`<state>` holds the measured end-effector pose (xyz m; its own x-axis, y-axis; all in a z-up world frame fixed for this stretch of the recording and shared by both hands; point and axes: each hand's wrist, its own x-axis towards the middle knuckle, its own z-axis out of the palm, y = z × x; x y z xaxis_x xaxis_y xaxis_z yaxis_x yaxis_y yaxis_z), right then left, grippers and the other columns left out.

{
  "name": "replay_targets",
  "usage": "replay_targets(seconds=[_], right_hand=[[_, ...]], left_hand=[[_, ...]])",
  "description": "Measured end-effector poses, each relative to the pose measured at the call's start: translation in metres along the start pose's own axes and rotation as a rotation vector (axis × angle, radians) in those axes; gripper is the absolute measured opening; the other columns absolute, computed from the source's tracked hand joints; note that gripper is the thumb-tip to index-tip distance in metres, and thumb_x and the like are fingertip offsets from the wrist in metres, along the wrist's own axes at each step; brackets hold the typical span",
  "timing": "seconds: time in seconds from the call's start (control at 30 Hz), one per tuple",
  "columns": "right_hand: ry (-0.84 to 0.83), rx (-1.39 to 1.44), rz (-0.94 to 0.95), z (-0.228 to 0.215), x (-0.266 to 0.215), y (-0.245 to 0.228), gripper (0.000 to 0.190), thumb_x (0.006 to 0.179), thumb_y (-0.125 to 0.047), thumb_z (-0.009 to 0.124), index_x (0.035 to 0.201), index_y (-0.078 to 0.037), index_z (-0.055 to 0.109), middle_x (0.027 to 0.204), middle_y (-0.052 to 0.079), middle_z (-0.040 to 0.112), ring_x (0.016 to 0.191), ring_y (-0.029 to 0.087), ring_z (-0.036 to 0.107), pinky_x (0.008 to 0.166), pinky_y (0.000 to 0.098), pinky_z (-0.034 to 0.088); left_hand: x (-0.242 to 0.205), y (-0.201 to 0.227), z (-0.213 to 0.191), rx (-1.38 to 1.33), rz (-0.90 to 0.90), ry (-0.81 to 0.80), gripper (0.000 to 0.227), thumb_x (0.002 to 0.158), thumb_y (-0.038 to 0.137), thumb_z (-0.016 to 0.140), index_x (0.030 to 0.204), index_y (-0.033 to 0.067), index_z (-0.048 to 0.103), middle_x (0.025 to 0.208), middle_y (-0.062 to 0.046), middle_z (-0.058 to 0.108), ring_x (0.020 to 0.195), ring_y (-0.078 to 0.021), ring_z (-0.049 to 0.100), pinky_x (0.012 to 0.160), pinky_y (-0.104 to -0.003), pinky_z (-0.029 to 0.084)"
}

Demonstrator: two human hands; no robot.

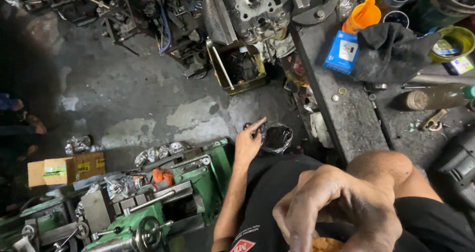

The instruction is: The person cleans a metal engine part clamped in a vise using a cloth and a sponge. They wipe the surface and insert the cloth into the central bore to clean the interior. The person also briefly touches their face with the cloth.

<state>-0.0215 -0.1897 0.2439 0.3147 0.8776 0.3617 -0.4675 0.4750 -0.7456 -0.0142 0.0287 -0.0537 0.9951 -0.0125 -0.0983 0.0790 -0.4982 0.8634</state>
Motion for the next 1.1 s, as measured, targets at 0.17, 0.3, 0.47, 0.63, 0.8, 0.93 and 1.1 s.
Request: replay_targets(seconds=[0.17,0.3,0.47,0.63,0.8,0.93,1.1], right_hand=[[0.013,-0.037,-0.016,-0.005,-0.005,-0.007,0.042,0.093,-0.030,0.076,0.110,0.007,0.068,0.098,0.014,0.073,0.086,0.022,0.067,0.072,0.0315,0.053],[0.055,-0.087,-0.087,-0.006,-0.010,-0.011,0.040,0.093,-0.029,0.075,0.109,0.007,0.068,0.097,0.014,0.074,0.086,0.024,0.070,0.072,0.0327,0.055],[0.145,-0.113,-0.082,-0.003,-0.028,-0.012,0.041,0.087,-0.028,0.078,0.106,0.008,0.071,0.089,0.013,0.075,0.081,0.024,0.072,0.074,0.0367,0.056],[0.332,0.002,-0.250,0.007,-0.051,-0.003,0.041,0.088,-0.027,0.079,0.107,0.008,0.067,0.090,0.016,0.073,0.081,0.026,0.069,0.072,0.0382,0.054],[0.587,0.132,-0.233,0.018,-0.094,0.010,0.044,0.082,-0.024,0.085,0.108,0.005,0.067,0.094,0.018,0.070,0.089,0.028,0.065,0.076,0.0410,0.049],[1.078,0.158,-0.371,0.022,-0.136,0.043,0.045,0.083,-0.026,0.080,0.111,0.004,0.062,0.107,0.017,0.067,0.102,0.028,0.064,0.088,0.0382,0.052],[1.517,0.179,-0.476,-0.005,-0.193,0.092,0.041,0.085,-0.026,0.071,0.116,-0.002,0.061,0.110,0.015,0.068,0.101,0.026,0.066,0.087,0.0357,0.052]], left_hand=[[0.007,0.003,-0.001,0.036,-0.140,-0.068,0.046,0.092,0.009,0.064,0.131,0.0312,0.071,0.083,-0.016,0.071,0.060,-0.0188,0.059,0.061,-0.033,0.050],[0.013,0.007,0.000,0.115,-0.101,-0.086,0.046,0.093,0.008,0.064,0.133,0.0300,0.071,0.073,-0.018,0.060,0.058,-0.0181,0.053,0.061,-0.032,0.048],[0.022,0.017,0.007,-0.029,-0.158,-0.175,0.048,0.092,0.006,0.062,0.134,0.0282,0.069,0.078,-0.014,0.069,0.063,-0.0123,0.058,0.063,-0.031,0.051],[0.028,0.030,0.022,0.054,-0.064,-0.234,0.045,0.093,0.007,0.065,0.134,0.0249,0.070,0.092,-0.015,0.073,0.073,-0.0147,0.065,0.072,-0.031,0.053],[0.023,0.038,0.043,-0.069,0.121,-0.222,0.033,0.094,0.015,0.070,0.127,0.0148,0.073,0.117,-0.013,0.077,0.093,-0.0235,0.070,0.085,-0.032,0.054],[0.018,0.036,0.057,-0.120,0.328,-0.175,0.027,0.095,0.013,0.072,0.121,0.0089,0.075,0.131,-0.018,0.070,0.127,-0.0313,0.062,0.108,-0.035,0.045],[-0.002,0.029,0.071,-0.526,0.157,-0.273,0.021,0.102,0.020,0.066,0.107,0.0015,0.075,0.113,-0.011,0.075,0.129,-0.0238,0.065,0.113,-0.032,0.044]])
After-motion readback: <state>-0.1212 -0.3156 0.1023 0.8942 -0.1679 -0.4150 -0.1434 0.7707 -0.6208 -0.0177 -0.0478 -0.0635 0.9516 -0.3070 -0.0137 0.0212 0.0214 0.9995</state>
